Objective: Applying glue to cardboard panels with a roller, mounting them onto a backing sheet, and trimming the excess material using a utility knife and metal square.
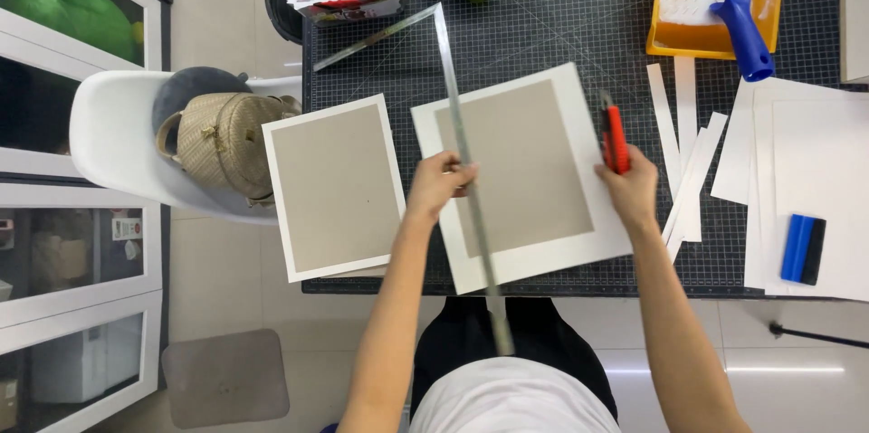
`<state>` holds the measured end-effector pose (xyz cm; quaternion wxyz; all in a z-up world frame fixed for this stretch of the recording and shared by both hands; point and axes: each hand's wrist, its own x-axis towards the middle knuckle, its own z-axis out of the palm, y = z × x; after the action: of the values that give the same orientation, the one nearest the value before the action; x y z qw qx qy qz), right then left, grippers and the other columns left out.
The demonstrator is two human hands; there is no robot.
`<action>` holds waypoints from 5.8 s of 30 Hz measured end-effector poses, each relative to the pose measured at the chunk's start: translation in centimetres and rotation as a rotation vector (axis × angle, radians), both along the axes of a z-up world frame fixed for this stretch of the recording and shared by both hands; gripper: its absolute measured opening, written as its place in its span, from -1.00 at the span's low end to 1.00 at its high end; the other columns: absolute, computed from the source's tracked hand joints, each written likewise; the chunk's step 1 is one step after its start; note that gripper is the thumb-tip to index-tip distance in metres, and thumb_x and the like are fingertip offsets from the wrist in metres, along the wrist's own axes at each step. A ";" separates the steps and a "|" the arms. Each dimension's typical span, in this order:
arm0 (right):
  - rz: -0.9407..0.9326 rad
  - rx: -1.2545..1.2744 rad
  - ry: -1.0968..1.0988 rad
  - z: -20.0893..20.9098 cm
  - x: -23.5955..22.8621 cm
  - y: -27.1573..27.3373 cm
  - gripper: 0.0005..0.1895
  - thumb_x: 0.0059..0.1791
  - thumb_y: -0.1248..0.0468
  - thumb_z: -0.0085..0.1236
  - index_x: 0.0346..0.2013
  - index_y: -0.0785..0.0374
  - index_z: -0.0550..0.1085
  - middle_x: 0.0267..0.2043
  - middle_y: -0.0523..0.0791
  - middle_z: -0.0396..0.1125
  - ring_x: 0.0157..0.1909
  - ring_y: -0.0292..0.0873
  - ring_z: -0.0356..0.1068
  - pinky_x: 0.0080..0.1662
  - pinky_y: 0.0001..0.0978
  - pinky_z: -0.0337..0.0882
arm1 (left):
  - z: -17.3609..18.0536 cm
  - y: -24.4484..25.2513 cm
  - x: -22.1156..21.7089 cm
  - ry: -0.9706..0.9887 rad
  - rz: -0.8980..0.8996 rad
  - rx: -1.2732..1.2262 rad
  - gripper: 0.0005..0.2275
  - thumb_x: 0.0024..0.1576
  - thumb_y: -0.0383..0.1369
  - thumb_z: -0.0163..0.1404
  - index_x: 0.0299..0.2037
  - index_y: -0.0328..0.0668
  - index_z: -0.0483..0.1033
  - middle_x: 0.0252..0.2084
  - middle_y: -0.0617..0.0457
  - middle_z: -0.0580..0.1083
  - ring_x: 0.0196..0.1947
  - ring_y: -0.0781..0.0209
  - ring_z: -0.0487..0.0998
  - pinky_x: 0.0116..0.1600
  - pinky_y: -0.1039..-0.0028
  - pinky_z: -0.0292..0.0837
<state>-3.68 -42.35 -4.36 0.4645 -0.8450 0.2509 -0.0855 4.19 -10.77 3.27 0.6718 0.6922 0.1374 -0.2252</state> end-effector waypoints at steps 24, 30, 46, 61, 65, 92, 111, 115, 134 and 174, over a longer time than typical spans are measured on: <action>-0.243 -0.190 0.192 1.6 -16.1 7.9 -0.66 -0.11 0.40 0.36 -0.07 0.23 0.49 -0.21 0.00 0.43 -0.07 0.14 0.47 -0.01 -0.02 0.42 | -6.2 -14.7 1.6 -0.863 -0.518 0.830 -0.39 0.22 0.08 -0.05 0.45 0.17 0.11 0.45 -0.35 0.00 0.46 -0.49 -0.09 0.30 -0.44 -0.07; -0.204 -0.222 0.084 0.9 -16.5 8.0 -0.71 -0.09 0.48 0.29 -0.10 0.31 0.47 -0.06 -0.02 0.40 0.06 0.10 0.40 0.11 -0.04 0.37 | -7.7 -14.5 2.2 -0.833 -0.637 0.947 -0.46 0.25 0.16 -0.21 0.41 0.32 0.18 0.54 -0.18 -0.10 0.51 -0.40 -0.18 0.32 -0.49 -0.20; 0.172 -0.140 -0.080 5.6 6.1 3.6 -0.54 0.11 0.34 -0.02 0.31 0.13 0.23 -0.20 0.10 0.44 -0.27 0.07 0.44 -0.29 -0.17 0.45 | -8.3 -16.4 4.8 -0.563 -0.967 1.161 -0.07 -0.04 0.21 0.16 0.43 -0.13 0.04 0.57 0.01 -0.33 0.48 -0.47 -0.27 0.27 -0.54 0.05; 0.044 0.183 0.130 5.0 3.5 3.4 -0.70 0.10 0.14 0.16 0.03 0.23 0.42 -0.25 -0.03 0.49 -0.25 -0.14 0.53 -0.21 -0.35 0.54 | -6.8 -16.1 4.9 -0.529 -0.949 1.104 -0.01 -0.12 0.13 0.31 0.41 -0.19 0.04 0.55 0.02 -0.26 0.48 -0.46 -0.29 0.31 -0.50 0.01; -0.034 0.376 0.194 7.2 0.7 5.0 -0.67 0.11 0.15 0.09 0.09 0.26 0.38 -0.08 0.00 0.49 -0.12 -0.16 0.53 -0.06 -0.35 0.53 | -6.9 -15.7 4.8 -0.533 -0.958 1.087 -0.01 -0.09 0.14 0.28 0.43 -0.23 0.00 0.56 0.02 -0.30 0.49 -0.46 -0.31 0.33 -0.48 -0.01; 0.409 -0.417 0.045 4.6 12.3 5.0 -0.51 0.10 0.35 -0.10 0.34 -0.01 0.22 -0.11 0.15 0.48 -0.11 0.19 0.50 -0.11 0.00 0.56 | -8.3 -15.5 4.9 -0.556 -0.928 1.027 -0.06 -0.21 0.04 0.37 0.36 -0.05 0.12 0.51 0.06 -0.09 0.48 -0.43 -0.27 0.32 -0.52 -0.03; 0.404 -0.340 0.218 9.2 0.8 4.7 -0.51 0.04 0.31 -0.01 0.29 -0.02 0.35 -0.17 0.16 0.49 -0.19 0.26 0.48 -0.19 0.11 0.52 | -7.6 -15.3 4.8 -0.557 -0.917 0.981 0.00 -0.15 0.02 0.37 0.42 -0.22 0.03 0.56 0.01 -0.22 0.49 -0.44 -0.27 0.34 -0.51 -0.04; 0.389 -0.317 0.228 8.5 -4.3 4.5 -0.51 0.04 0.37 -0.01 0.28 0.04 0.38 -0.22 0.15 0.50 -0.24 0.20 0.52 -0.27 0.04 0.57 | -7.2 -15.4 4.9 -0.556 -0.939 1.028 -0.01 -0.12 0.04 0.34 0.43 -0.25 0.03 0.56 0.00 -0.23 0.49 -0.45 -0.26 0.35 -0.50 -0.04; 0.480 -0.218 0.883 17.5 -11.0 1.5 -0.37 -0.04 0.30 0.16 0.29 -0.30 0.34 -0.14 0.13 0.54 -0.40 0.08 0.60 -0.44 -0.30 0.57 | -6.3 -15.3 4.5 -0.512 -0.952 1.033 -0.02 -0.07 0.03 0.31 0.46 -0.18 -0.04 0.56 0.02 -0.27 0.50 -0.38 -0.32 0.40 -0.43 -0.14; -0.347 -0.173 0.201 1.7 -3.9 -1.8 -0.55 -0.16 0.36 0.36 0.00 0.35 0.46 -0.20 0.19 0.48 -0.12 0.29 0.48 -0.10 0.12 0.45 | 0.2 4.0 -2.1 -0.169 0.238 0.585 -0.65 0.13 -0.43 0.16 0.07 -0.34 0.35 0.03 -0.36 0.49 0.14 -0.28 0.47 0.12 -0.01 0.49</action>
<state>-7.61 -44.19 -2.64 0.3413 -0.8300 0.4295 -0.1009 2.12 -6.73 3.47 0.4749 0.8512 0.2201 -0.0376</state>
